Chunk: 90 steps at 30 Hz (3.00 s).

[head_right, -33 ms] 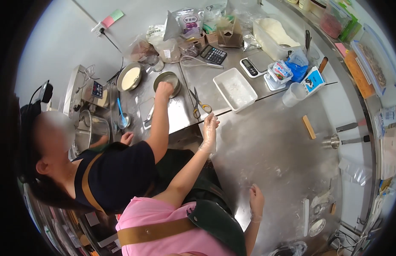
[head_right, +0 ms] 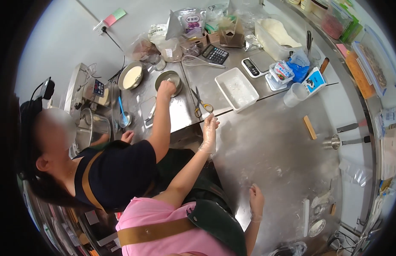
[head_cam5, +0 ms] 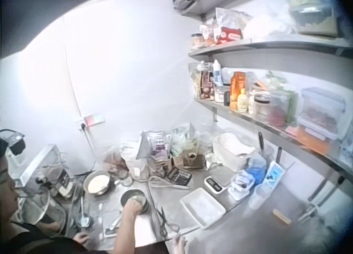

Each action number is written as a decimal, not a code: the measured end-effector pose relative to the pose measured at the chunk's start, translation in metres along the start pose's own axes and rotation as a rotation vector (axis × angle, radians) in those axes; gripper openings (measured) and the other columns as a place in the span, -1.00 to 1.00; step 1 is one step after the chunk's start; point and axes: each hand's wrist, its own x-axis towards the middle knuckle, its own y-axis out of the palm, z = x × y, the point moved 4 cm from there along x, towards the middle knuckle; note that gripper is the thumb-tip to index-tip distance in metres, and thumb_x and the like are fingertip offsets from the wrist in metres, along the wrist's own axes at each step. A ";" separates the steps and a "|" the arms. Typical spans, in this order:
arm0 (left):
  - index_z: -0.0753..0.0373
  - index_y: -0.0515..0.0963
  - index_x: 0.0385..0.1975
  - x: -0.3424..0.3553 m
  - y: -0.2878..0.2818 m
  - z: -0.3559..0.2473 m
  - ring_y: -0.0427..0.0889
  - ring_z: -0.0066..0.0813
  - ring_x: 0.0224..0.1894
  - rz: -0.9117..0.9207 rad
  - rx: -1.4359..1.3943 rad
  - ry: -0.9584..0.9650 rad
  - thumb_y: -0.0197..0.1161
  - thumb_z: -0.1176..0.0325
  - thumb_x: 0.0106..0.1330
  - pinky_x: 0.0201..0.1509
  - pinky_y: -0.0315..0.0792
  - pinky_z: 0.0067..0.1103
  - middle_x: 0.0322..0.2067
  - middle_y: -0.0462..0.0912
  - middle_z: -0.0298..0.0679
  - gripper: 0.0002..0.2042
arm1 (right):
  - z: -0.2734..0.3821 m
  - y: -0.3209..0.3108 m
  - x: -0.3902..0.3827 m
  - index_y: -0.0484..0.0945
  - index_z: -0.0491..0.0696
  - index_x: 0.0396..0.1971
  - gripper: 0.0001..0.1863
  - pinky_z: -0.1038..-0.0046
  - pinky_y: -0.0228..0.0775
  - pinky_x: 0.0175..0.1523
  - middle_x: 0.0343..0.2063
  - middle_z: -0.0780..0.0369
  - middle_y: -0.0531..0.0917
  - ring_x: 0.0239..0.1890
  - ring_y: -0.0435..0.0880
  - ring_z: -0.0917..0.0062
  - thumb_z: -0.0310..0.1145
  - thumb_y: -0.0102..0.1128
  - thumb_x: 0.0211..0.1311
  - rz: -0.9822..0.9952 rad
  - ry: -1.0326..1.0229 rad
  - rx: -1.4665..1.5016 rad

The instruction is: The person arranges white circular papers and dough balls into a large steaming tray, then moves to a counter to weigh white powder into a small metal bowl and uses a calculator.

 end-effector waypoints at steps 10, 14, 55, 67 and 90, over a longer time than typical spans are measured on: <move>0.30 0.47 -0.38 0.057 -0.164 0.086 0.36 -0.61 -0.57 -0.601 -0.202 -0.063 0.17 0.23 0.28 -0.53 0.29 -0.65 -0.55 0.41 -0.36 -0.77 | 0.005 0.019 -0.007 0.47 -0.18 0.00 -0.65 0.45 0.38 0.02 -0.18 0.09 0.63 -0.13 0.60 0.39 -0.38 0.08 0.24 0.131 -0.065 0.007; 0.30 0.45 -0.45 0.067 -0.199 0.075 0.39 -0.54 -0.60 -0.794 -0.434 -0.239 0.14 0.33 0.27 -0.56 0.33 -0.65 -0.60 0.40 -0.34 -0.83 | 0.011 0.019 -0.007 0.47 -0.17 0.01 -0.64 0.45 0.38 0.02 -0.18 0.09 0.63 -0.13 0.60 0.39 -0.37 0.09 0.24 0.123 -0.037 0.010; 0.52 0.09 0.23 0.184 -0.356 -0.036 0.36 -0.05 0.19 -0.602 1.138 -0.490 0.45 -0.24 -0.27 0.23 0.25 -0.34 0.12 0.37 0.15 0.16 | 0.077 0.088 0.035 0.46 -0.06 -0.01 -0.63 0.33 0.42 -0.05 -0.19 0.11 0.64 -0.13 0.61 0.24 -0.27 0.12 0.19 0.194 -0.075 -0.261; 0.52 0.45 -0.08 0.217 -0.418 0.005 0.59 -0.11 -0.07 -0.568 0.689 -0.192 0.54 0.11 -0.18 0.04 0.43 -0.40 -0.10 0.55 0.17 -0.28 | 0.104 0.118 0.104 0.52 -0.09 -0.07 -0.66 0.38 0.45 -0.11 -0.25 0.08 0.66 -0.21 0.66 0.30 -0.24 0.12 0.21 0.177 -0.126 0.008; 0.37 0.29 0.10 0.108 -0.307 -0.005 0.46 -0.29 -0.14 -0.506 0.441 -0.139 0.39 0.41 0.03 -0.09 0.48 -0.43 -0.08 0.34 -0.07 -0.39 | 0.286 0.331 0.186 0.39 -0.18 0.06 -0.63 0.50 0.40 -0.03 -0.19 0.16 0.61 -0.19 0.60 0.48 -0.42 0.08 0.27 0.372 -0.541 0.087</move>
